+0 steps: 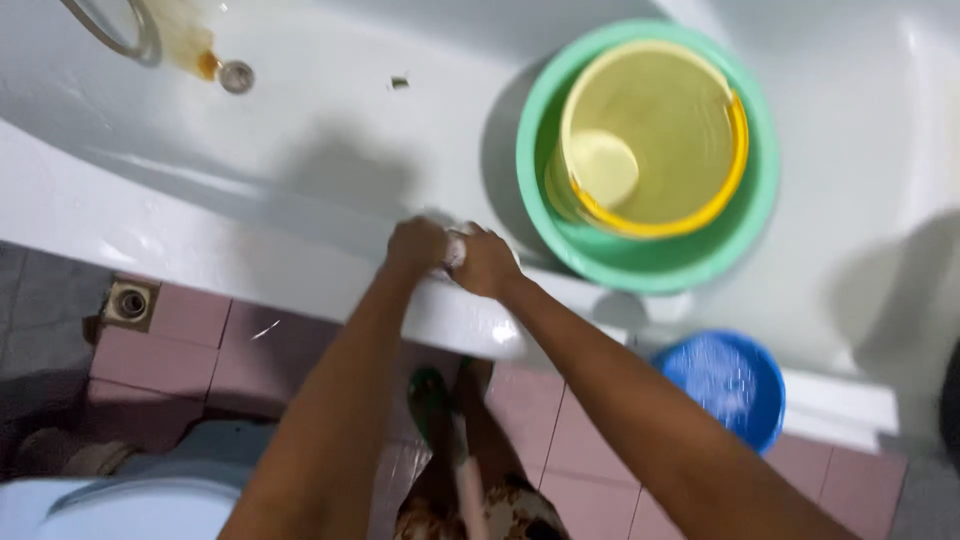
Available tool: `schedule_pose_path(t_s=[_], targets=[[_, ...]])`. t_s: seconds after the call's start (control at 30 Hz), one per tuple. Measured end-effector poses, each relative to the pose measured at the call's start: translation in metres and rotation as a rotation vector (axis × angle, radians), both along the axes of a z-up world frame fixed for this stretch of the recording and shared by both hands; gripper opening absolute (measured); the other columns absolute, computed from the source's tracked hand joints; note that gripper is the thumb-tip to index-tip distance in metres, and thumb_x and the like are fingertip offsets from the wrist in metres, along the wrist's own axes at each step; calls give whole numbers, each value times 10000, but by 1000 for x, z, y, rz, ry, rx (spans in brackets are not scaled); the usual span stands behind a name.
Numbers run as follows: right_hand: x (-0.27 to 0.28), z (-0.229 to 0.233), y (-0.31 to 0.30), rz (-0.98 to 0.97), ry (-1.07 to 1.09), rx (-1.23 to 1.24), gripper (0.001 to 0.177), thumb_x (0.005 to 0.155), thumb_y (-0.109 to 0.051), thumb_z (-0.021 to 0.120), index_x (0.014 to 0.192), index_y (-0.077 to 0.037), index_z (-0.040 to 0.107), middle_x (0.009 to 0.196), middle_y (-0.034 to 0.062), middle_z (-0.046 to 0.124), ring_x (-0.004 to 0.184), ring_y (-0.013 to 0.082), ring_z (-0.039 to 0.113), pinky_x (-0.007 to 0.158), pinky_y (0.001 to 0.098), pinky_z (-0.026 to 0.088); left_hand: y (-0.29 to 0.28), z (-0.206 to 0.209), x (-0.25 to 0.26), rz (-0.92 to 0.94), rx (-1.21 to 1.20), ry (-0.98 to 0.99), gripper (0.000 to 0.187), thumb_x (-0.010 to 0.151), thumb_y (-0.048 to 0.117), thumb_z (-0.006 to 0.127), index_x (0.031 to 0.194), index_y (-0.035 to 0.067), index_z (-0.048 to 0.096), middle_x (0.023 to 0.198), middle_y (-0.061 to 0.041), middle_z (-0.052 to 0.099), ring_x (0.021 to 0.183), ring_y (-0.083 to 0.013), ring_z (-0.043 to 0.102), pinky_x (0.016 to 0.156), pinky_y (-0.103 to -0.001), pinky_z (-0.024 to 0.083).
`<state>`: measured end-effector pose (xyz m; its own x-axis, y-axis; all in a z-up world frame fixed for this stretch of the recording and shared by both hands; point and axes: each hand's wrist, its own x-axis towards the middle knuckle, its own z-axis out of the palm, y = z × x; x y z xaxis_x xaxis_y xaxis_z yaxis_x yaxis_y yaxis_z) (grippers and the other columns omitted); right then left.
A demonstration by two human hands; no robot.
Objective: Cleaning the bathtub and bathroom tiles using a cloth and soapy water.
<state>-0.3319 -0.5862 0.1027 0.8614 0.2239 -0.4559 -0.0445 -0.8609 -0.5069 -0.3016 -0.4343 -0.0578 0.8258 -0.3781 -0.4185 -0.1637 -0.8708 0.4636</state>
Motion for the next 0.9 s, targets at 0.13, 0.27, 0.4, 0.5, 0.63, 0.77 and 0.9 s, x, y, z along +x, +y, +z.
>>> schedule_pose_path(t_s=[0.13,0.27,0.4,0.5,0.63,0.77,0.9], targets=[[-45,45,-25,-10,-250,221,277,894,-311,701,1138,-183,728,1158,185,700,1036,415,681,914,505,541,-1,63,-3,156,-130,-39,353,1004,303,556,893,42,767,950,-210,736,893,-413,708,870,-509,557],[-67,78,-52,-106,-259,-65,461,787,-406,733,1158,-134,740,1151,224,702,964,387,700,818,498,567,-24,125,-15,-256,-97,-24,386,1019,310,504,928,14,735,948,-206,749,877,-375,718,789,-517,555],[-50,58,-24,-149,-80,-339,479,794,-483,758,1071,-92,752,1051,225,727,932,366,725,783,492,577,-37,88,-34,-17,-423,-193,374,1008,301,502,958,13,735,991,-222,747,854,-397,717,821,-486,566],[-41,52,-20,-182,54,-340,471,791,-517,777,945,-72,772,993,203,751,933,356,741,811,472,585,-44,182,-39,382,-441,-59,352,996,325,560,1033,27,746,971,-190,760,880,-337,746,831,-424,585],[-31,89,-66,-73,-89,-113,391,696,-313,786,1069,-205,744,916,163,756,859,385,708,732,512,557,-63,215,-60,538,-650,-146,324,1015,280,572,1089,10,733,966,-153,768,895,-262,751,807,-406,581],[-17,133,-147,-220,-408,131,347,789,-154,777,1136,-155,753,983,149,778,881,330,761,804,431,583,-110,221,-91,651,-734,-203,361,1070,346,556,1163,34,712,979,-143,769,890,-241,755,777,-369,587],[-23,161,-237,-309,-499,306,369,795,-61,764,1163,-72,739,1042,152,782,952,266,762,857,375,586,-173,265,-130,344,-717,162,451,941,409,685,1186,31,697,978,-190,757,853,-305,753,748,-411,588]])
